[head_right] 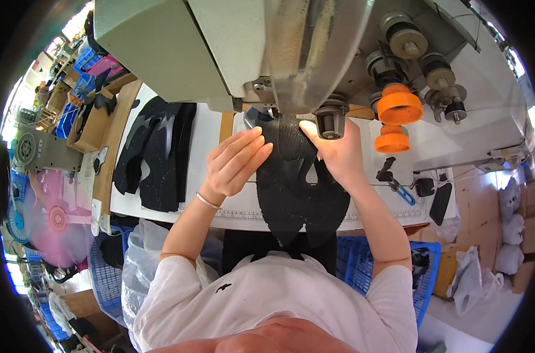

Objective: The person sews shoe upper pieces together using a sewing machine, takes another shoe upper piece out of a plastic bag, and sews shoe parts using the sewing machine.

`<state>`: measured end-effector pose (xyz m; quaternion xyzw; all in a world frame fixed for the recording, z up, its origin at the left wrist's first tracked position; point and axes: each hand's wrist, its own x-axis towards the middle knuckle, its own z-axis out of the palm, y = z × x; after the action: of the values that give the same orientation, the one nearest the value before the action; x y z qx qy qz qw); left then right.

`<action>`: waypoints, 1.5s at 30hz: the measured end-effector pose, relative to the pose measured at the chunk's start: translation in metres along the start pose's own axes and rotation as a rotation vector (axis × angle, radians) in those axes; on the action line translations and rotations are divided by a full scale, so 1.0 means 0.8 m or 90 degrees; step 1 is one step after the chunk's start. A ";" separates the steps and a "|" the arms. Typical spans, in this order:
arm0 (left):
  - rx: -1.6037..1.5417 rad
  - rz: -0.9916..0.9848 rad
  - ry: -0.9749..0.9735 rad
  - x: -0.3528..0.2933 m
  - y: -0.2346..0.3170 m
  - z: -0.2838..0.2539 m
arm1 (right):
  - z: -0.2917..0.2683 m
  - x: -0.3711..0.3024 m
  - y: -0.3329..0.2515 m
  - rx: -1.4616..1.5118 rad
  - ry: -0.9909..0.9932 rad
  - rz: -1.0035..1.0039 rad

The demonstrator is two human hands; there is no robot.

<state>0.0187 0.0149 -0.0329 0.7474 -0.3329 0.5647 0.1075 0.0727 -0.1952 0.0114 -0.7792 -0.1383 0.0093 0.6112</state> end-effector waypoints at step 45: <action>0.094 -0.261 -0.281 0.062 0.058 -0.020 | -0.026 0.053 0.088 -0.121 0.000 -0.105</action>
<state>-0.0155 -0.0301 0.0076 0.9094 -0.1486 0.3781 0.0893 0.1316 -0.2207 -0.0443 -0.8198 -0.2022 -0.0543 0.5331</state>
